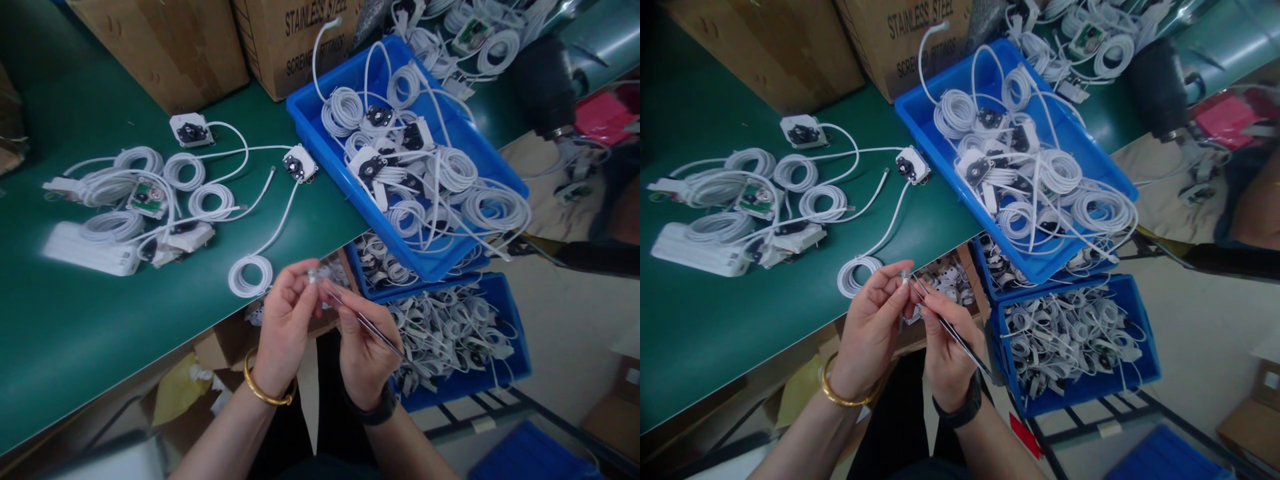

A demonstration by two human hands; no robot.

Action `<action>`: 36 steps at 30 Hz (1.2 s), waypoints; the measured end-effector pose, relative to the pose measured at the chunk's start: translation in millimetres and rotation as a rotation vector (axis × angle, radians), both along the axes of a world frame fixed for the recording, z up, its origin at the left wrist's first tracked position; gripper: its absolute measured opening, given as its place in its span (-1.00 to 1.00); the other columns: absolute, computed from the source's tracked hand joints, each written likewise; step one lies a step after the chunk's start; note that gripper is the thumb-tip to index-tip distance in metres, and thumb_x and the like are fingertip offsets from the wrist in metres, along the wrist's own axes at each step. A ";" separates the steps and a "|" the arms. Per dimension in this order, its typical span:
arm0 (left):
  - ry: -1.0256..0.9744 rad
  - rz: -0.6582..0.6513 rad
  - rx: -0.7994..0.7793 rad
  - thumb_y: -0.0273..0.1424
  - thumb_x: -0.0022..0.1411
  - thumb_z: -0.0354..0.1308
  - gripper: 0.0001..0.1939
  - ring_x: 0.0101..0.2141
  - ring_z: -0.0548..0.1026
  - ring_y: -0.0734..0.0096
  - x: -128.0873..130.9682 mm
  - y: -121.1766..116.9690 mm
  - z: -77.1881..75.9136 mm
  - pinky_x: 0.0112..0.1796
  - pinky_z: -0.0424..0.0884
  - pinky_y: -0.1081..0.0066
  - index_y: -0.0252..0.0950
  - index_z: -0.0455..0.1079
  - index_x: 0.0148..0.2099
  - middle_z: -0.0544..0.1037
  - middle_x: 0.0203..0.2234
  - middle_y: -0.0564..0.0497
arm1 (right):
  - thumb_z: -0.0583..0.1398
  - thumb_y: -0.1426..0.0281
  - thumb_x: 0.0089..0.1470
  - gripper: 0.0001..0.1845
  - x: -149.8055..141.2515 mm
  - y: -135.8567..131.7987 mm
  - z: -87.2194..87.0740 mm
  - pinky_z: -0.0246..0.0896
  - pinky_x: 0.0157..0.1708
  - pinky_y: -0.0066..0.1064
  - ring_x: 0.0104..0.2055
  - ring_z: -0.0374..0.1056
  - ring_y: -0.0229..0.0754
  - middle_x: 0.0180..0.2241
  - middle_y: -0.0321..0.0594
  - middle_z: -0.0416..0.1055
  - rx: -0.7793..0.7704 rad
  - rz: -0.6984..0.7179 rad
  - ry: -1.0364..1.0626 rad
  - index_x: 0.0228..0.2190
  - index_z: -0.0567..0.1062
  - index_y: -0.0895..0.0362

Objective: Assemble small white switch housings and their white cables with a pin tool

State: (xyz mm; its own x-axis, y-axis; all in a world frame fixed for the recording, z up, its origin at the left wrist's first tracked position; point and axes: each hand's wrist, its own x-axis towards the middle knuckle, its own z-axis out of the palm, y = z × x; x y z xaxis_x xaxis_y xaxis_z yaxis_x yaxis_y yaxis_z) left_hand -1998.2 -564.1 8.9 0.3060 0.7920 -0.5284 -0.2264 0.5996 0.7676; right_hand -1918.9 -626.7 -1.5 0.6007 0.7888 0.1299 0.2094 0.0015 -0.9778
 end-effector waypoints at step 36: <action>0.331 -0.281 -0.074 -0.28 0.14 0.14 -0.79 -0.70 0.23 0.63 -21.0 12.5 -3.8 -0.65 0.13 0.60 -0.31 0.23 -0.38 0.33 -0.71 0.17 | 0.26 0.32 0.00 -0.85 26.8 39.6 -30.4 0.08 -0.61 -0.53 -0.56 0.23 -0.36 -0.48 -0.29 0.46 -0.412 0.357 0.491 -0.39 0.57 0.14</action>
State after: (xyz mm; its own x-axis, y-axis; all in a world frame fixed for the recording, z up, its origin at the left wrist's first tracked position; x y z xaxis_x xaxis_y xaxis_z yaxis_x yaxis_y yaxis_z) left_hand -2019.2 -551.7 5.1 0.3088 0.6589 -0.6860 0.2038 0.6586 0.7244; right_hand -1892.1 -587.0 -31.9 0.2110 0.8741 -0.4375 -0.1977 -0.4002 -0.8949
